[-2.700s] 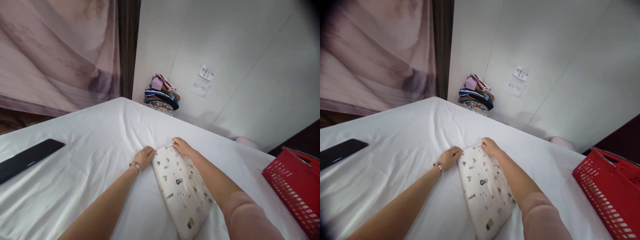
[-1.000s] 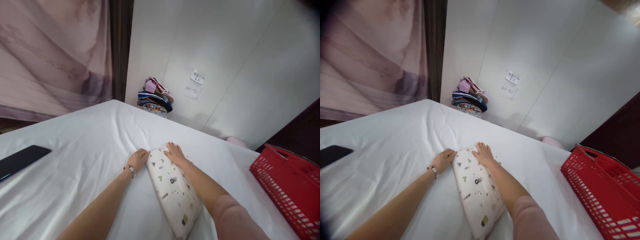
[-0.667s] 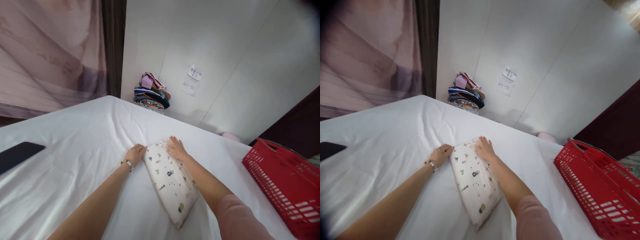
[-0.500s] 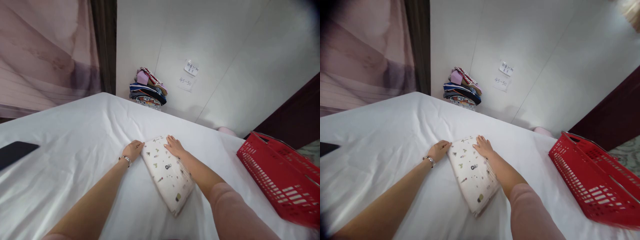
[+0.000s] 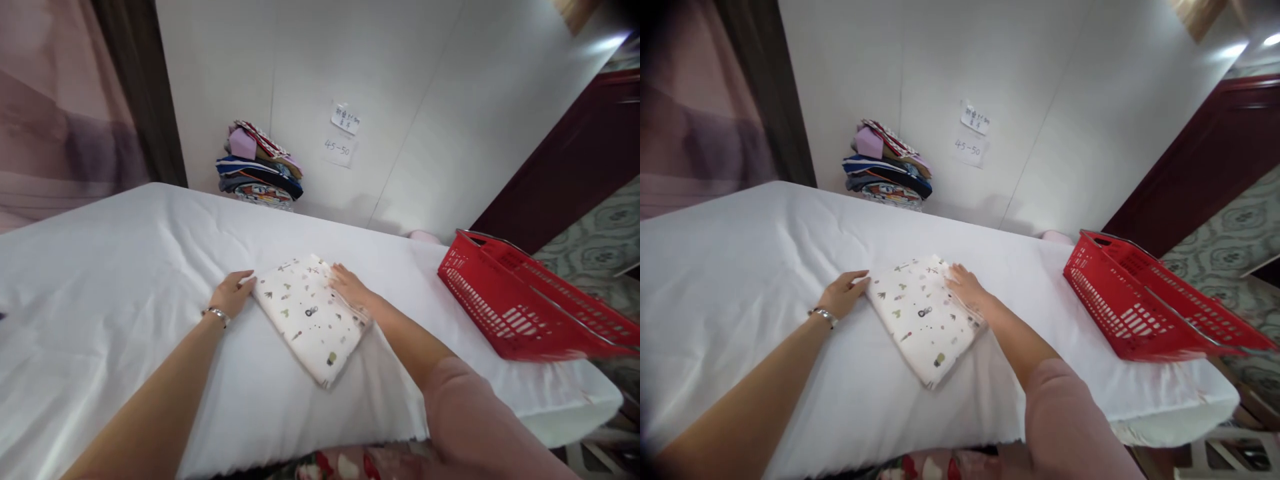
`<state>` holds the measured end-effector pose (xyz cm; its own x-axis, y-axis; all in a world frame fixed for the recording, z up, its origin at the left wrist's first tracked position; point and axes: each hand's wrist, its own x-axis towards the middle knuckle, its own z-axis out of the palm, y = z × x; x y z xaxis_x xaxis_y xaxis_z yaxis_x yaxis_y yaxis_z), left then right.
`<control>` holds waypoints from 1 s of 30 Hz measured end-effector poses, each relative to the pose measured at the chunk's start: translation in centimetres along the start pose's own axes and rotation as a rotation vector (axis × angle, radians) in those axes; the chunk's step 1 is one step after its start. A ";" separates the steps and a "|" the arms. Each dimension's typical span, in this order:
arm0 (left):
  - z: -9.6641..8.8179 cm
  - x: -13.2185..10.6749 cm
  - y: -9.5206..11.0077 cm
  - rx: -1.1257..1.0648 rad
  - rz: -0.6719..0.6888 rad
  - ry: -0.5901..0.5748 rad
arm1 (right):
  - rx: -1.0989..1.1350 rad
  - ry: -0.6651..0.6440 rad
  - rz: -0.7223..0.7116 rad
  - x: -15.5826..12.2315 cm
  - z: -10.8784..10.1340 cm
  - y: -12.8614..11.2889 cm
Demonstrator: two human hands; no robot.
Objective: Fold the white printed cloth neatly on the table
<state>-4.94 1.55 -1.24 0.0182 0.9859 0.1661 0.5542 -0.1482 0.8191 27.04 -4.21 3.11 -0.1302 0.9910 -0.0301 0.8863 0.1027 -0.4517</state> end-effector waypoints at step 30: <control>4.0 -17.1 8.4 0.379 0.862 -0.390 | 0.252 0.148 0.459 -9.6 -0.7 6.1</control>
<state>2.77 -16.20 0.58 0.7684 0.5213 0.3711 0.4499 -0.8525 0.2659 33.96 -13.02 1.28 0.3252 0.9325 -0.1570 0.7009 -0.3491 -0.6220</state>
